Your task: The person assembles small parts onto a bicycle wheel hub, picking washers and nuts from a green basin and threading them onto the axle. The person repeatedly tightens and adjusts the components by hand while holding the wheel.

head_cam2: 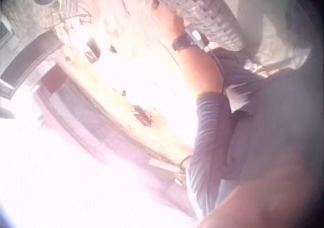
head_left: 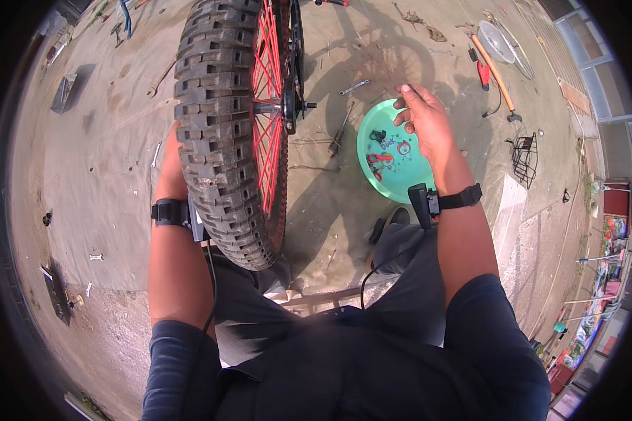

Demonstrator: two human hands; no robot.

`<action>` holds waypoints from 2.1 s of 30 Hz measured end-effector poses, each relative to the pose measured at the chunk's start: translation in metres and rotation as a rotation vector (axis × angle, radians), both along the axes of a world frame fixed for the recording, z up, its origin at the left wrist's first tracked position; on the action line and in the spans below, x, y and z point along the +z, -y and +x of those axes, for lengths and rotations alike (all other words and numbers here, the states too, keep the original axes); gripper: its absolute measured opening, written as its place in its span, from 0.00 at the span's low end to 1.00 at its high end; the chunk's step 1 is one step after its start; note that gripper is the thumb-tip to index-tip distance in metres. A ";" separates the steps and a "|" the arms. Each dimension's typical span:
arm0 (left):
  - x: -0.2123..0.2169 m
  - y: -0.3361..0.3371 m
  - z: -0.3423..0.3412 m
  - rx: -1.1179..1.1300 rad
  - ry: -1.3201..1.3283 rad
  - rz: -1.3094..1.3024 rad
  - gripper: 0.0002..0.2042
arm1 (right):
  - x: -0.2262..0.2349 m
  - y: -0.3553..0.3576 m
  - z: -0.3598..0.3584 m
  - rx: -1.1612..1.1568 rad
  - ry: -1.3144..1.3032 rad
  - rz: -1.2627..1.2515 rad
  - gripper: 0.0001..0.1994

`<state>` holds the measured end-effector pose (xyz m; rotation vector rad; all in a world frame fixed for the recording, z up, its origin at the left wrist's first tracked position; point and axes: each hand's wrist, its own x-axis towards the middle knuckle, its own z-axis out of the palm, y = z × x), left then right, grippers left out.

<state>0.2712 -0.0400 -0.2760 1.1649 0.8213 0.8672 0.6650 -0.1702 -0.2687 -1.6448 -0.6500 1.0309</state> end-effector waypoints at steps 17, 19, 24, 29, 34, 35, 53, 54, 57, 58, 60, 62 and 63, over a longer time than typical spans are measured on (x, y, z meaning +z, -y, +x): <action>-0.029 -0.017 0.004 0.084 -0.182 -0.046 0.19 | 0.012 0.034 0.028 0.019 0.006 0.011 0.19; -0.029 -0.017 0.004 0.042 -0.211 -0.088 0.19 | 0.012 0.033 0.025 0.039 0.016 0.009 0.19; -0.030 -0.017 0.007 0.071 -0.194 -0.044 0.18 | 0.010 0.031 0.020 0.075 0.034 0.023 0.19; -0.032 -0.015 0.008 0.066 -0.199 -0.050 0.18 | 0.005 0.029 0.014 0.098 0.017 0.041 0.19; -0.034 -0.014 0.009 0.060 -0.200 -0.050 0.18 | 0.003 0.027 0.004 0.135 0.022 0.036 0.18; -0.035 -0.014 0.009 0.060 -0.199 -0.051 0.18 | 0.003 0.027 0.002 0.143 0.020 0.042 0.17; -0.042 0.001 0.008 0.024 -0.335 0.060 0.19 | -0.030 -0.012 -0.109 0.428 -0.054 0.076 0.25; -0.042 0.002 0.008 0.021 -0.349 0.072 0.19 | -0.032 -0.014 -0.114 0.446 -0.034 0.071 0.25; -0.044 0.005 0.006 0.011 -0.390 0.103 0.19 | -0.036 -0.016 -0.125 0.430 0.230 0.161 0.24; -0.044 0.006 0.005 0.008 -0.400 0.114 0.19 | -0.035 -0.017 -0.125 0.441 0.327 0.151 0.23; -0.045 0.008 0.005 0.005 -0.413 0.134 0.18 | -0.034 -0.019 -0.126 0.438 0.476 0.130 0.22; -0.046 0.009 0.005 0.002 -0.430 0.149 0.18 | -0.031 -0.024 -0.130 0.421 0.572 0.035 0.21; -0.046 0.009 0.005 0.002 -0.439 0.158 0.18 | -0.029 -0.025 -0.130 0.454 0.581 0.058 0.21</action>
